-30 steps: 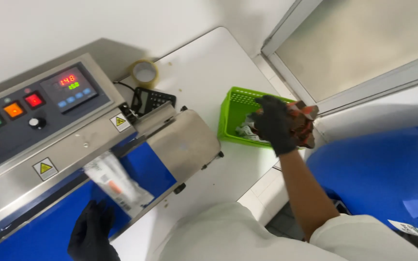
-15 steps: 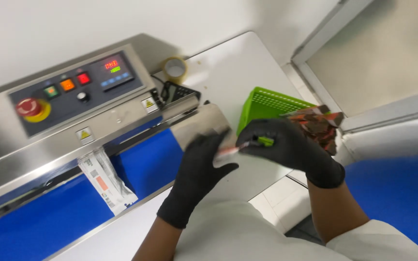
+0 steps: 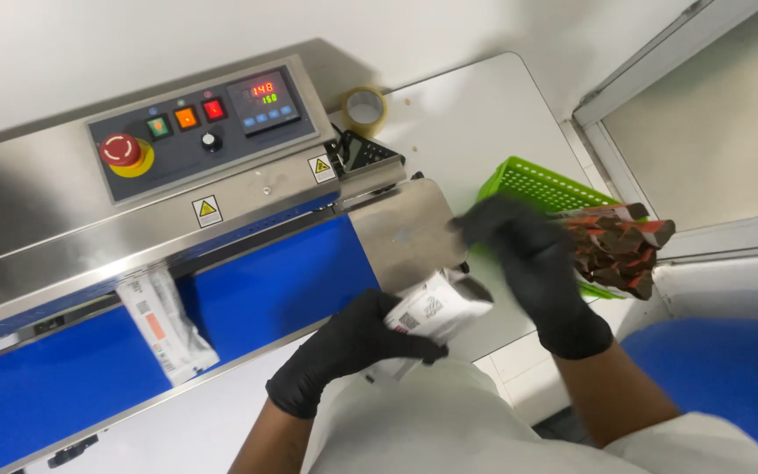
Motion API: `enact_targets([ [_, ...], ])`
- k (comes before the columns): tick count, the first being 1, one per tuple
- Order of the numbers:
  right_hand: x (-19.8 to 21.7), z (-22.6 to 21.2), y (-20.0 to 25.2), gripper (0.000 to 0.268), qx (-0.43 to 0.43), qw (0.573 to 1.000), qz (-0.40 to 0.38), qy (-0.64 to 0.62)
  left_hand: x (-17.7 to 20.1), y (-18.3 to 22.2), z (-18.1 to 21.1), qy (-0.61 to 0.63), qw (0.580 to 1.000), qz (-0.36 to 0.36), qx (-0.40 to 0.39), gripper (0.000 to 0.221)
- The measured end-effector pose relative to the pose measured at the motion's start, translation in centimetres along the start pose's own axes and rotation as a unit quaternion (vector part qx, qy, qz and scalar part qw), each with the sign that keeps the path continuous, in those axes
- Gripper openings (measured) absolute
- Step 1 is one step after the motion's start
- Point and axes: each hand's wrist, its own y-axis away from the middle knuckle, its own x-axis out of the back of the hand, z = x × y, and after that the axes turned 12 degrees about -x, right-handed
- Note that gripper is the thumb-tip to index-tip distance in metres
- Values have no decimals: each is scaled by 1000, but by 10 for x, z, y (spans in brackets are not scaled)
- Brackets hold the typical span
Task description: Feeding small product packets into a continuous band sealer machine for final packaging
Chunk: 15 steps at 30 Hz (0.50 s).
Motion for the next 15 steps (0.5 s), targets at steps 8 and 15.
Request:
enact_targets([
  [8,-22,-18,3,34,-32,994,76,68,2,-1,-4,-71,993,90,7,46],
  [15,-35,-16,7,17,63,954,155,248,-13,-6,-32,-250,938,239,-25,52],
])
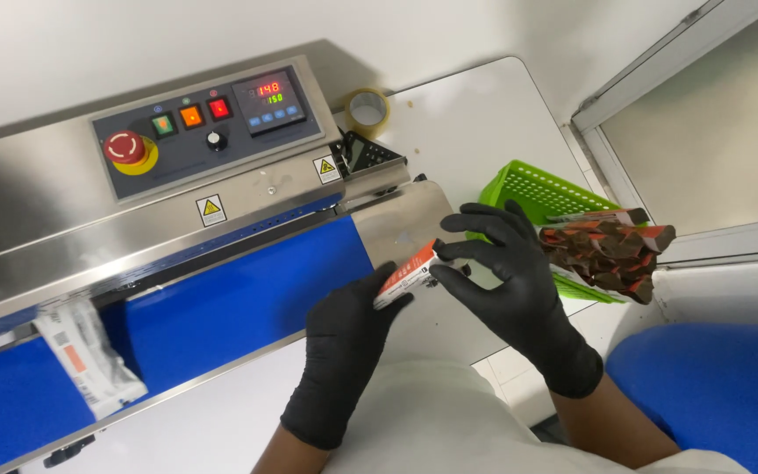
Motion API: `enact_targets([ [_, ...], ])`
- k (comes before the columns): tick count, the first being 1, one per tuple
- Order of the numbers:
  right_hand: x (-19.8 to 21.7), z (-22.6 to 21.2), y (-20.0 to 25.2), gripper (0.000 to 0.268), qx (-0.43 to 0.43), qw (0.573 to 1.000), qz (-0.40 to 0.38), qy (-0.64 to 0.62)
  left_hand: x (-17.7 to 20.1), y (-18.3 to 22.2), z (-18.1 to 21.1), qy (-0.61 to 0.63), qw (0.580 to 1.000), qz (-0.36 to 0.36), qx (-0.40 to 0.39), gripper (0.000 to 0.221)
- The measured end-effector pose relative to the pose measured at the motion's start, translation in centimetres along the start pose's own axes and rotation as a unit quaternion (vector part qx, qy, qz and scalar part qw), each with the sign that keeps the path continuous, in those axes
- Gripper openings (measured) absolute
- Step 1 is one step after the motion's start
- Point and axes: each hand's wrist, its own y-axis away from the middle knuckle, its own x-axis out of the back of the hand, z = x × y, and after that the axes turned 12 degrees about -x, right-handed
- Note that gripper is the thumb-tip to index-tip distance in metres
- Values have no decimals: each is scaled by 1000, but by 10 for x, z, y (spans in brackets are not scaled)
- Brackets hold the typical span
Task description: Feeding small product packets into a continuous band sealer machine for final packaging
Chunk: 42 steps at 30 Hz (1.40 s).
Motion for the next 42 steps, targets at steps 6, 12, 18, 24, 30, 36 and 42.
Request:
enact_targets([
  [6,-6,-4,5,10,-3,999,-10,42,-8,6,-21,-237,962,49,-125,70],
  [12,-18,6,7,13,-94,987,14,-130,-17,5,-13,-230,945,133,-190,56],
  [18,-18,20,0,10,-232,951,38,-202,-11,1,-12,-54,988,130,-70,48],
  [24,-43,13,11,79,-273,868,-257,-326,23,-14,31,347,917,187,55,27],
  [30,-74,3,19,41,-401,825,-267,-296,35,-31,30,553,795,209,135,41],
  [36,-66,0,-10,53,-445,809,-241,-299,30,-39,28,517,781,291,197,26],
  [42,-85,41,-22,26,-475,809,-88,-336,-4,-58,19,539,771,283,189,12],
])
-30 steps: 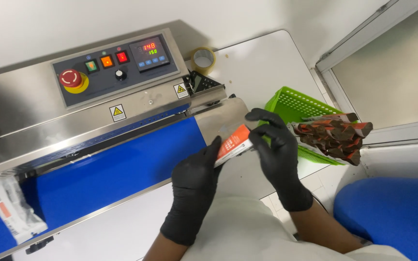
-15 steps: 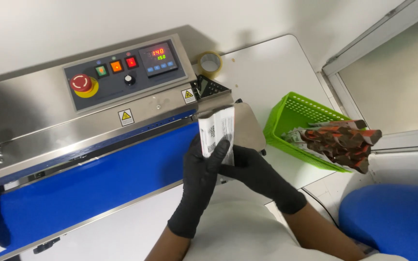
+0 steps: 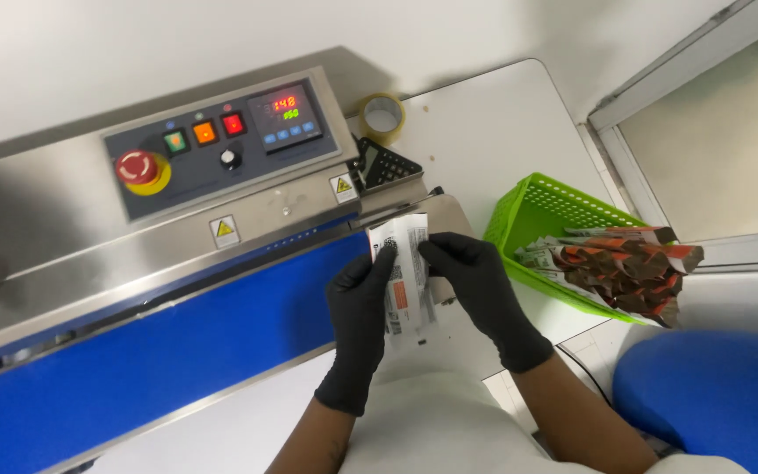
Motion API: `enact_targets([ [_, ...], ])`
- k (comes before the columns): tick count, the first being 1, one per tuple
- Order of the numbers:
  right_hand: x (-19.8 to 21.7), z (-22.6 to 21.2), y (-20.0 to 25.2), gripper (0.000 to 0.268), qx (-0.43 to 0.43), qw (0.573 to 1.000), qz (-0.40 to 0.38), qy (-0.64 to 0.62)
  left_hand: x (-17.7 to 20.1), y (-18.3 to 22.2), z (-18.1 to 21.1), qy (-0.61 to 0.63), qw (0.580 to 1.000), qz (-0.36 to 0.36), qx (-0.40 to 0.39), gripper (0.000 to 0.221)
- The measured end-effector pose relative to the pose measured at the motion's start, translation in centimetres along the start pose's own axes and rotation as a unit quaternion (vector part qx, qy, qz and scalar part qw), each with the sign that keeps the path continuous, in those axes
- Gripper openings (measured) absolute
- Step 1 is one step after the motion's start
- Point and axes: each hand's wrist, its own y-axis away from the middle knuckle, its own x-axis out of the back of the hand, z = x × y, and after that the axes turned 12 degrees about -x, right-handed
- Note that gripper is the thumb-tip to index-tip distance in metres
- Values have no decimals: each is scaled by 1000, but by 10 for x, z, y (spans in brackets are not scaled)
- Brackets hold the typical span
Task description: Feeding small product packets into a continuous band sealer machine for final packaging
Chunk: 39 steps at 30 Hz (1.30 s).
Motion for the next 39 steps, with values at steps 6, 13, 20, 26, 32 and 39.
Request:
enact_targets([
  [6,0,26,-54,24,-22,998,39,-31,-2,-47,-57,-1,999,-6,53,33],
  [13,-7,71,-129,20,-11,999,47,21,10,-110,-122,49,995,30,77,35],
  [20,-47,78,-141,30,-59,990,25,128,57,-130,-133,5,995,94,28,23],
  [26,-39,56,-98,33,-25,998,18,61,121,-126,-113,32,991,127,-21,22],
  [32,131,65,-104,26,252,911,190,264,199,-48,-74,-171,966,114,-155,30],
  [39,222,82,-77,26,-4,898,207,389,149,-15,-33,-173,967,89,-162,32],
])
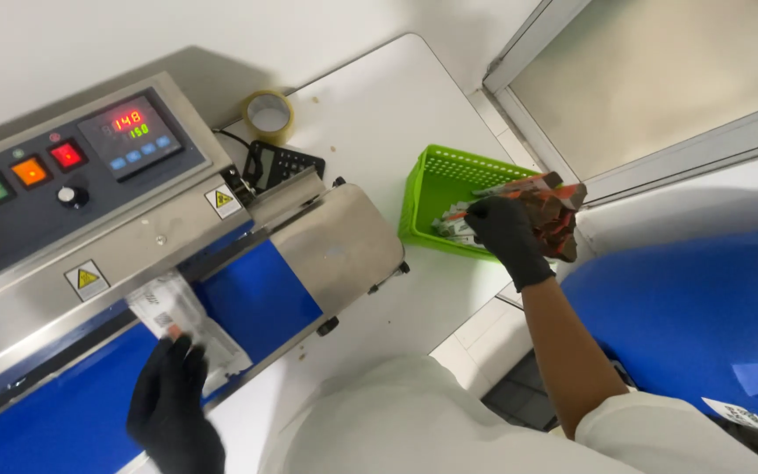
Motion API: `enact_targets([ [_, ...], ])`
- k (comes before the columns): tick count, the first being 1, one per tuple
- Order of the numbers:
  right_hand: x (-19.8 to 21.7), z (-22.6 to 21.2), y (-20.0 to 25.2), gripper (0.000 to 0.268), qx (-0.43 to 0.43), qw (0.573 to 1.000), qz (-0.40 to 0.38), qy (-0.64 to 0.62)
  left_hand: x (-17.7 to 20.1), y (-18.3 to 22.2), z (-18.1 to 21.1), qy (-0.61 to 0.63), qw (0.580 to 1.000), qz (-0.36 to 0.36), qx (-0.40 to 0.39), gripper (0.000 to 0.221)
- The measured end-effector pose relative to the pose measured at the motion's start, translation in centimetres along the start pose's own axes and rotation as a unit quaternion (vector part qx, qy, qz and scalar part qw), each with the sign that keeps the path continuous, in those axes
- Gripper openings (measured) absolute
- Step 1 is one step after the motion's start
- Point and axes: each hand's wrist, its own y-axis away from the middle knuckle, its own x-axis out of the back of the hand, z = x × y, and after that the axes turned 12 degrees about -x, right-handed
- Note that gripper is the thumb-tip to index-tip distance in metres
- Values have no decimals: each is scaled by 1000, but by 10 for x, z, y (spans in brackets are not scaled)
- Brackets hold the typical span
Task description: Feeding small product packets into a continuous band sealer machine for final packaging
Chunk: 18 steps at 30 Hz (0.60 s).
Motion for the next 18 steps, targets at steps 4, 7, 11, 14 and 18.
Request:
enact_targets([
  [4,5,7,4,15,92,988,123,32,-38,12,39,116,990,-66,37,29],
  [7,22,-19,29,8,98,990,98,-18,-59,23,62,131,982,-127,39,30],
  [11,31,-21,35,11,87,988,8,-123,-79,30,60,78,982,-174,6,21],
  [14,55,-54,68,13,160,972,8,-169,-91,32,77,22,965,-259,-27,28],
  [18,78,-118,119,19,190,974,38,-115,-128,35,75,-7,930,-337,-150,38],
])
